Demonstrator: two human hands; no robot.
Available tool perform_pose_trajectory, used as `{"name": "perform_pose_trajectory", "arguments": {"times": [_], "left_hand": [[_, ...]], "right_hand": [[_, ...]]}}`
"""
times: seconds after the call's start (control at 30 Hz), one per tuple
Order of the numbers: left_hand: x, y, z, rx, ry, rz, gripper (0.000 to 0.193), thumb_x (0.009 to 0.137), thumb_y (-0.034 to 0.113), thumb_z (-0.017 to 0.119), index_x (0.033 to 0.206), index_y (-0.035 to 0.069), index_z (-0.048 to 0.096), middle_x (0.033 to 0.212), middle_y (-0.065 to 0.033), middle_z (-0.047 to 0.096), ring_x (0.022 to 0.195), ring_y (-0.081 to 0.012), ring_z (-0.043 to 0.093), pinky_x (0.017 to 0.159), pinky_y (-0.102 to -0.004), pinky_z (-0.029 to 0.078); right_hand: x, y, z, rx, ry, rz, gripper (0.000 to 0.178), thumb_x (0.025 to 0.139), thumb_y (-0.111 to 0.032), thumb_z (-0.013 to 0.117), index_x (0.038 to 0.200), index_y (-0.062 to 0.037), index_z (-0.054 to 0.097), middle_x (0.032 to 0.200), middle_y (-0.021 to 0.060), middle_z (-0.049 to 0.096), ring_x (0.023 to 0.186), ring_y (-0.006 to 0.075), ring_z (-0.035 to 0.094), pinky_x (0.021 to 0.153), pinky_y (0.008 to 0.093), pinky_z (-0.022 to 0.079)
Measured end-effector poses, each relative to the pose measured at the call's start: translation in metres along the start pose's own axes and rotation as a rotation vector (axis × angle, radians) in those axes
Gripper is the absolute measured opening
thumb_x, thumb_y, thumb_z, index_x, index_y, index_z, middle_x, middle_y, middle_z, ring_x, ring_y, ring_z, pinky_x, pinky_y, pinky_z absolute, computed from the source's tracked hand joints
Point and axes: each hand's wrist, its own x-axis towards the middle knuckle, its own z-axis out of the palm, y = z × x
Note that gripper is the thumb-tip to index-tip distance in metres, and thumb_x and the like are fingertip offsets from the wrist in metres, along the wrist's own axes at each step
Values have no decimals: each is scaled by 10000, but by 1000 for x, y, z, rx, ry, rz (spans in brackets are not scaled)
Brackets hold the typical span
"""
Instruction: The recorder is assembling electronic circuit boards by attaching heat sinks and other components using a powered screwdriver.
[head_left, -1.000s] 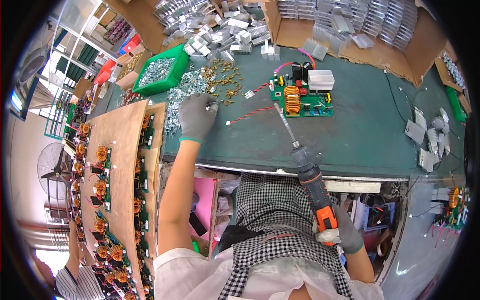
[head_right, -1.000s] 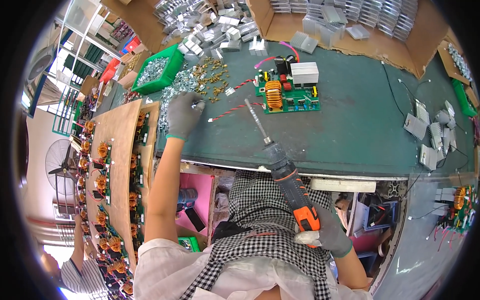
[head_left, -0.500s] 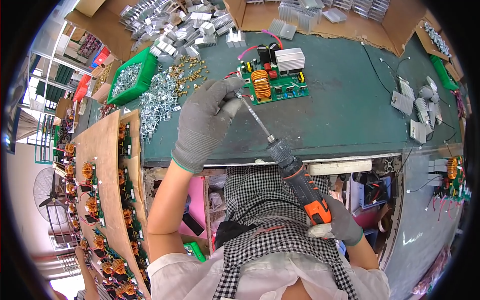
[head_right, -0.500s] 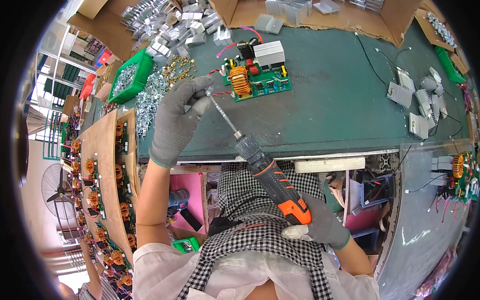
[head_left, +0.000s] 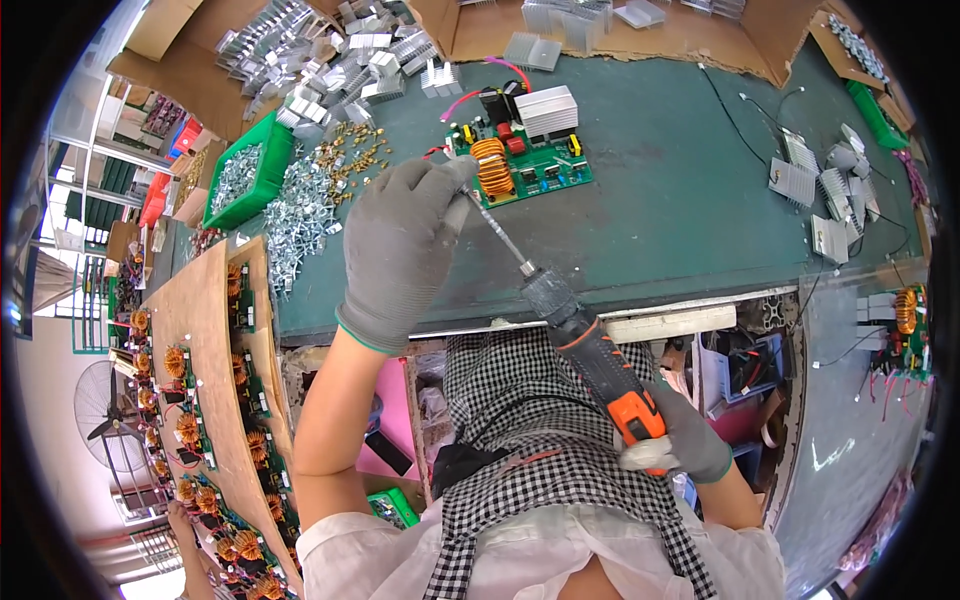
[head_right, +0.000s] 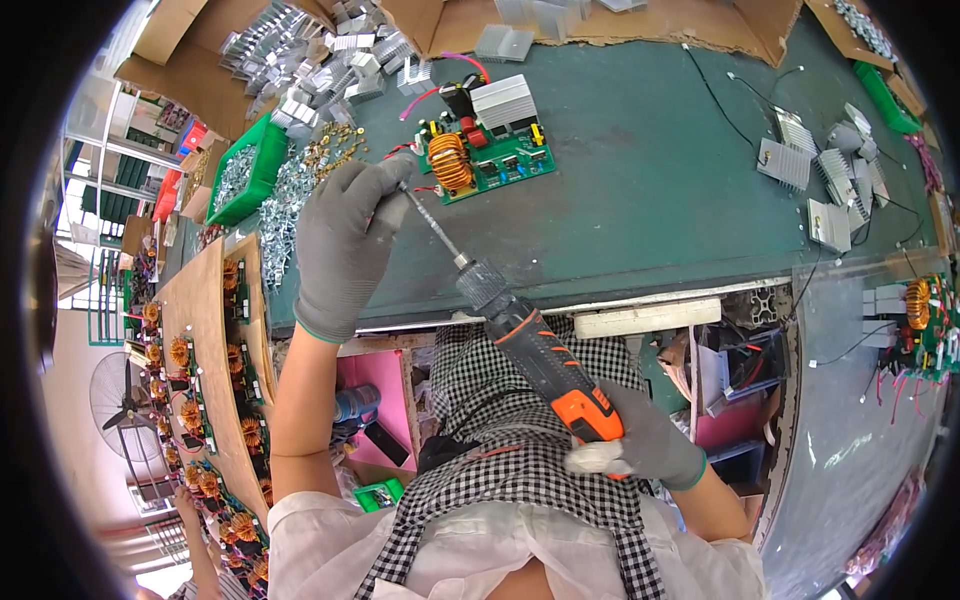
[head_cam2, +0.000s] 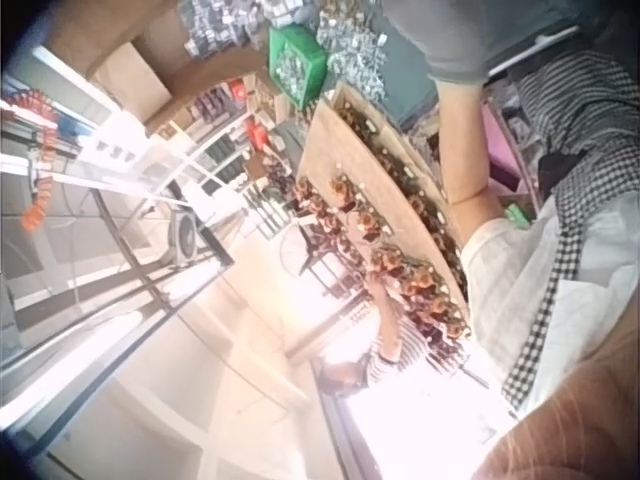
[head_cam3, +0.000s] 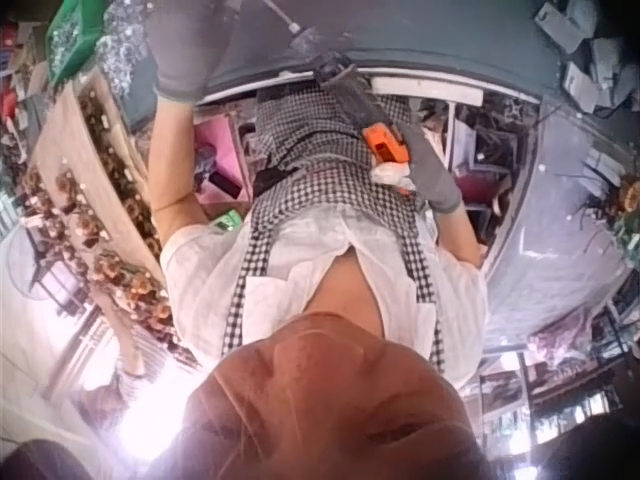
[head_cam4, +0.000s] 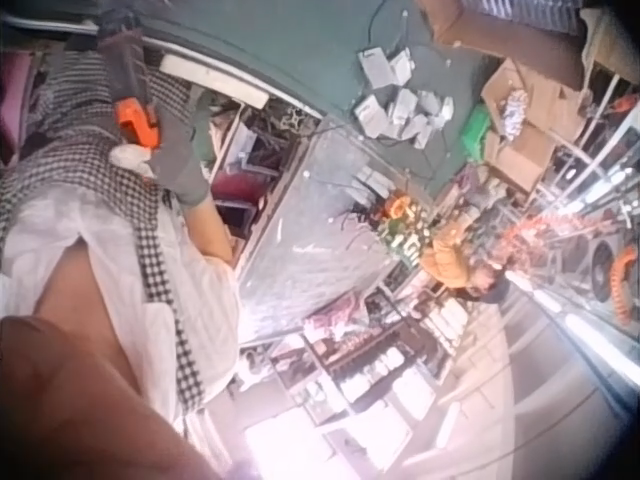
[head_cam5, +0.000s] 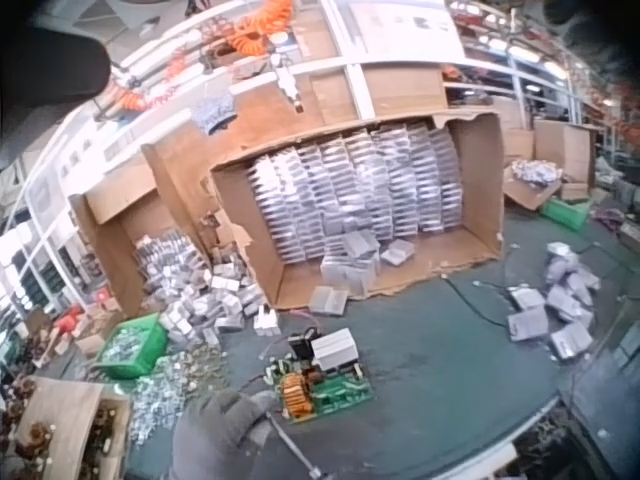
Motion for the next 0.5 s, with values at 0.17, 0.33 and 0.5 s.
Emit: {"name": "perform_pose_trajectory", "arguments": {"times": [0.17, 0.33, 0.5], "left_hand": [[14, 0, 11, -27, -48, 66, 295, 788, 89, 685, 1082, 101, 665, 879, -111, 639, 811, -312, 618, 686, -396, 487], [45, -5, 34, -188, 10, 130, 254, 825, 106, 676, 1079, 101, 674, 923, -118, 651, 837, -316, 637, 731, -384, 504], [79, -23, 64, -117, 61, 138, 213, 895, 234, 627, 1062, 118, 688, 967, -101, 660, 883, -310, 646, 769, -375, 510]], "right_hand": [[-4, -7, -2, -395, 130, -41, 593, 674, -357, 852, 1061, -10, 569, 786, 21, 617, 675, 119, 583, 636, 295, 490], [5, 16, 3, 403, 60, 0, 624, 726, -253, 752, 1231, 16, 503, 886, 87, 632, 745, 152, 622, 606, 277, 520], [13, 14, 2, 444, 187, 64, 671, 732, -213, 742, 1303, 8, 468, 909, 135, 641, 743, 193, 650, 535, 290, 553]]}}
